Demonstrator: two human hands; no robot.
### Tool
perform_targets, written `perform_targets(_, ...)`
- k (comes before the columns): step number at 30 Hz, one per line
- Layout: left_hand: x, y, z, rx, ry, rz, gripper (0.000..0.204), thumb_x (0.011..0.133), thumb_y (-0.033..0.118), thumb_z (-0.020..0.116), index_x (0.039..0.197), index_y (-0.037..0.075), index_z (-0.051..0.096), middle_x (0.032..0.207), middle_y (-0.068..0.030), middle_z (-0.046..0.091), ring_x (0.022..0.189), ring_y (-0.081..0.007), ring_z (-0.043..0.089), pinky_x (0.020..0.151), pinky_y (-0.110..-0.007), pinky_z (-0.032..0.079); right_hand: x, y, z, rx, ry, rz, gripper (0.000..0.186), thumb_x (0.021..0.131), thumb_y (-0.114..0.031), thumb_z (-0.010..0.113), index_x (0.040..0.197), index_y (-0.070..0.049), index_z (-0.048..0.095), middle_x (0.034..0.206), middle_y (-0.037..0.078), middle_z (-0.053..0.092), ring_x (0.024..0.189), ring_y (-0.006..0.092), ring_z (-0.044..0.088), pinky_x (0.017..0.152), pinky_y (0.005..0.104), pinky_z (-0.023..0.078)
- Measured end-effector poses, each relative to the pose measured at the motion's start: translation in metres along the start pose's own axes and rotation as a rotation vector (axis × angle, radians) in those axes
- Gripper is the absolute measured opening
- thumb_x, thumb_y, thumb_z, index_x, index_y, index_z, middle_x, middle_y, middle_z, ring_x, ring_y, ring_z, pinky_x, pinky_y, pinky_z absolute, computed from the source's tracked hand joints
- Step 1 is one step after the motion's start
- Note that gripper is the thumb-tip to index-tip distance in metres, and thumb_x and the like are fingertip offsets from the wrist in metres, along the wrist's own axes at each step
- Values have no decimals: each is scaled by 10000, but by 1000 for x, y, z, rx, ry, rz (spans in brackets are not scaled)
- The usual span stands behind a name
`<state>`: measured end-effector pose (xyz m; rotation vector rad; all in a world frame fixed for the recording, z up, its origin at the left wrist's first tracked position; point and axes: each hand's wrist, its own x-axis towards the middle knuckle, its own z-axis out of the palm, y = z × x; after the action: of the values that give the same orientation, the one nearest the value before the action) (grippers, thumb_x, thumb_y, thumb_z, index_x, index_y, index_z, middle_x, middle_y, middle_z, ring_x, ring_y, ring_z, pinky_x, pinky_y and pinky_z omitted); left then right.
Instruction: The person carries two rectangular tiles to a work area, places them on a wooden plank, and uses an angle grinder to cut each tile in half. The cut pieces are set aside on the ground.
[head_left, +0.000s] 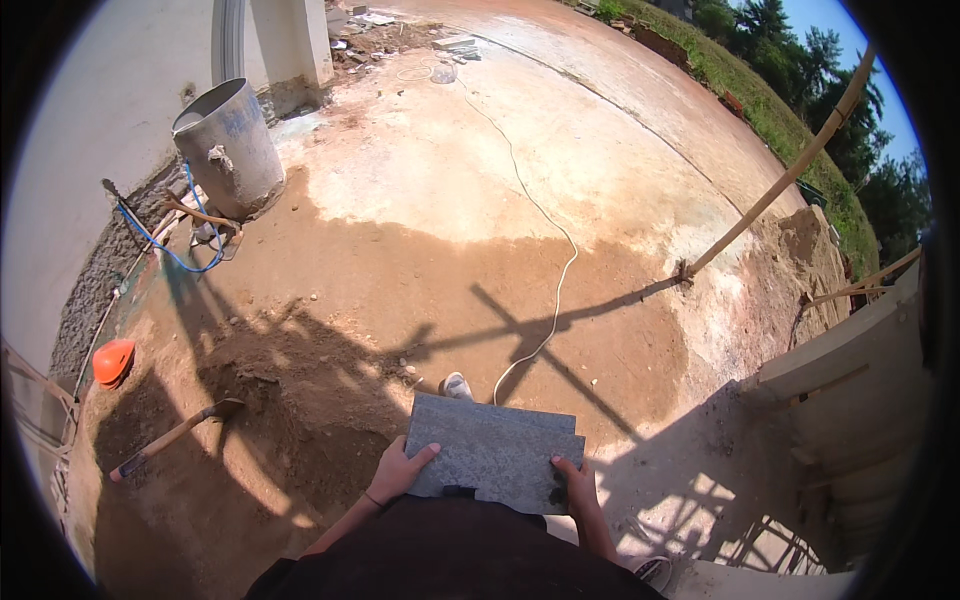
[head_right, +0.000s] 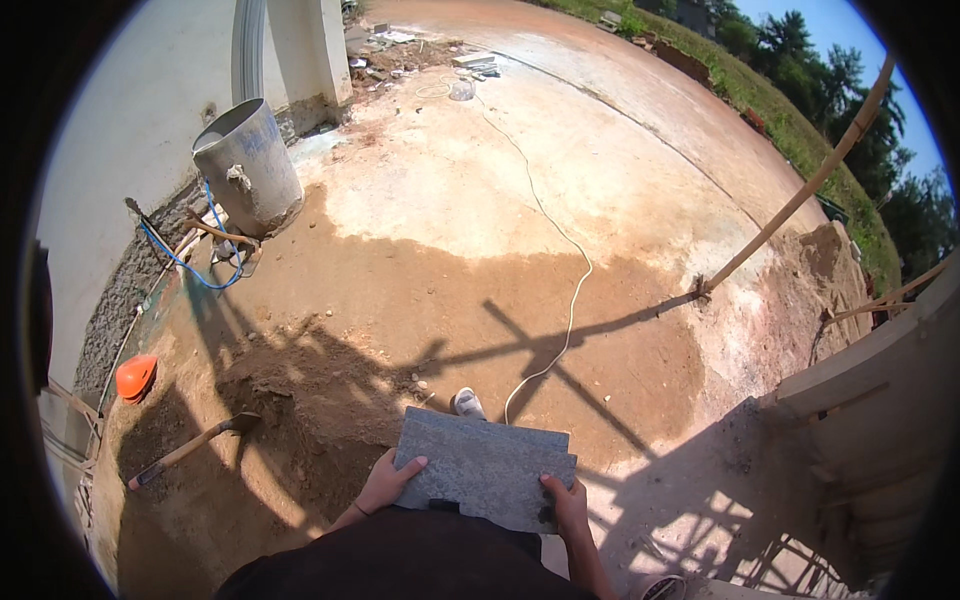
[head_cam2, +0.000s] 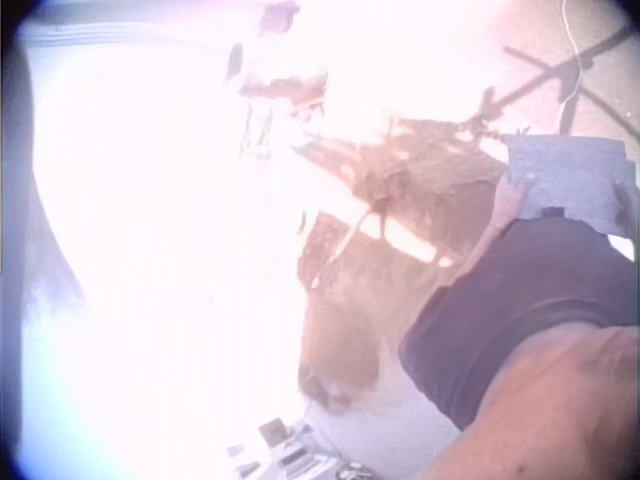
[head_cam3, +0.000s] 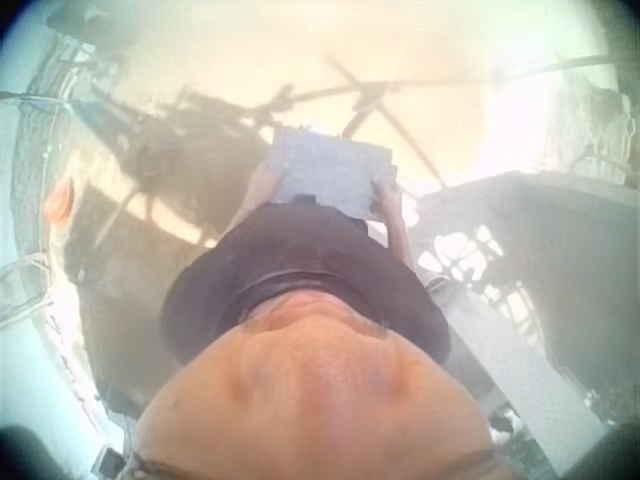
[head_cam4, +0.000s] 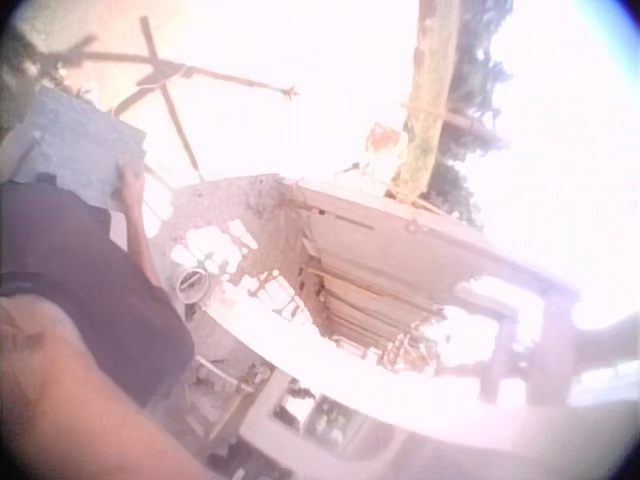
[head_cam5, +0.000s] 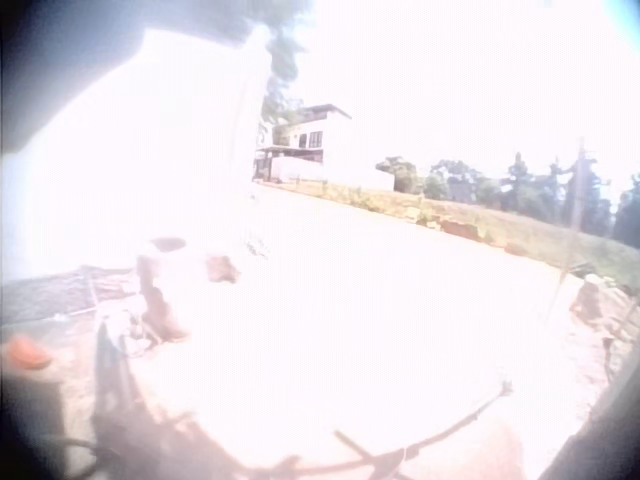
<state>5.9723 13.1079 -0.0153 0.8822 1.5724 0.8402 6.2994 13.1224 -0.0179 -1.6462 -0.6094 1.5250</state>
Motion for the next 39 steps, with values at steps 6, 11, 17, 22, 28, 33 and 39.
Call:
perform_targets(6,207,140,2,154,-38,125,695,831,558,689,1117,-70,610,1047,-239,675,1015,-342,663,880,-405,506,155,-146,61,24,61,2,328,813,-205,732,1048,6,642,857,52,638,747,148,588,678,277,470)
perform_targets(11,345,213,-25,261,-76,135,701,834,571,684,1168,-42,612,1089,-224,678,1045,-330,659,896,-404,500,261,-234,123,111,33,-97,324,821,-118,711,1097,20,612,904,38,626,750,140,589,703,264,459)
perform_targets(17,526,280,-35,135,-131,160,663,896,475,658,1313,-25,533,1249,-191,618,1170,-283,578,1000,-373,425,441,-320,196,86,2,78,221,816,-147,712,961,-5,624,777,30,582,664,161,571,542,329,459)
perform_targets(22,672,402,-45,188,85,112,775,857,588,648,1240,-80,561,1151,-237,655,1102,-334,630,952,-394,465,617,-441,263,-49,-155,-79,287,798,-222,736,957,-10,627,791,43,598,657,155,570,592,307,464)
perform_targets(28,807,395,-108,86,191,76,767,933,490,613,1456,-13,363,1416,-176,491,1337,-254,431,1108,-369,331,762,-595,400,-393,-330,-92,505,779,-252,748,1138,77,612,1017,124,679,882,201,633,804,318,497)
perform_targets(33,920,430,-147,-14,234,-147,943,866,645,599,1429,-75,365,1386,-239,492,1321,-310,448,1094,-394,337,869,-672,516,-411,-442,-123,500,787,-254,733,1136,79,603,1008,126,669,893,209,624,809,336,496)
perform_targets(39,1097,552,-251,-66,134,-57,736,959,497,572,1445,-22,382,1392,-169,513,1302,-260,463,1094,-363,347,1004,-740,650,-333,-378,-166,445,792,-217,737,1096,87,621,999,132,688,883,210,634,833,334,496)
